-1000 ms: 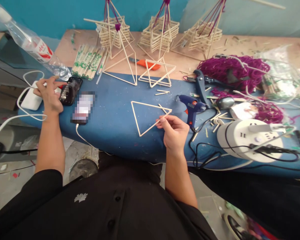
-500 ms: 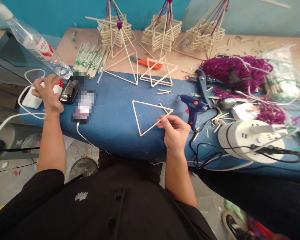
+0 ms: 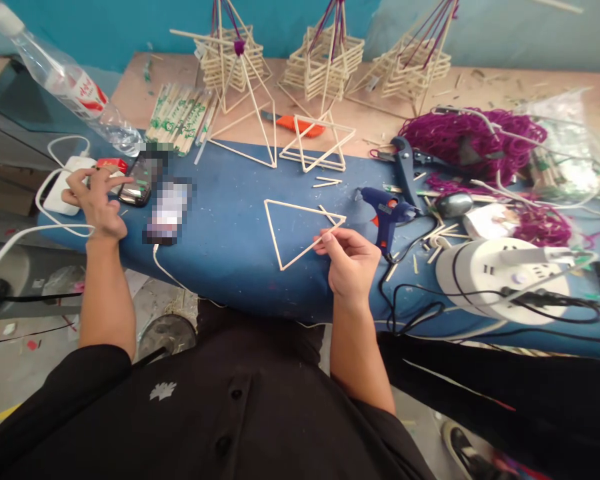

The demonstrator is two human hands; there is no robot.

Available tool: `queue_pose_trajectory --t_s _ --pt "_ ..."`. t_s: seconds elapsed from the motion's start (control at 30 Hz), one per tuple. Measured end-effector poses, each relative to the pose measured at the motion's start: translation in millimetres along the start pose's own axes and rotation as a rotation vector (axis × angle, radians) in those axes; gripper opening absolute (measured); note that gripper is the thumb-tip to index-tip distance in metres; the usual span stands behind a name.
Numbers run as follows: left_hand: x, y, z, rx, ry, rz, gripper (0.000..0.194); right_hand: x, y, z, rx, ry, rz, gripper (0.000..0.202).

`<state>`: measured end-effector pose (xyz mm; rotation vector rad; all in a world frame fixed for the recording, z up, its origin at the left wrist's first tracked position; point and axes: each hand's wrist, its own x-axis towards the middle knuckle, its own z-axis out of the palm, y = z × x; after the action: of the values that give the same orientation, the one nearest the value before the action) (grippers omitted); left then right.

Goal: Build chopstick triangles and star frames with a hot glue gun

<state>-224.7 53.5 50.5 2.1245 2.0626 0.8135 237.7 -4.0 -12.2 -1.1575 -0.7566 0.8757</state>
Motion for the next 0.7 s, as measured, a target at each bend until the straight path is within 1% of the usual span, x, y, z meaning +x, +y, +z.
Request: queue_pose_trajectory --t_s 0.17,0.37,0.57,0.7 --pt "0.4 1.7 1.8 -0.007 0.005 0.066 0.078 -0.1 0.3 0.2 0.0 0.004 0.009 0.026" --pt "0.9 4.5 5.0 -0.002 -0.022 0.08 0.08 -0.5 -0.5 0.3 0.004 0.013 -0.015 0.023" --pt "-4.6 10.7 -1.6 0.01 -0.014 0.055 0.082 -0.5 -1.2 0.3 -0.001 0.01 -0.013 0.023" --pt "-10.9 12.6 -5.7 0.043 -0.022 -0.011 0.083 -0.5 -1.8 0.2 -0.019 0.007 -0.002 0.024"
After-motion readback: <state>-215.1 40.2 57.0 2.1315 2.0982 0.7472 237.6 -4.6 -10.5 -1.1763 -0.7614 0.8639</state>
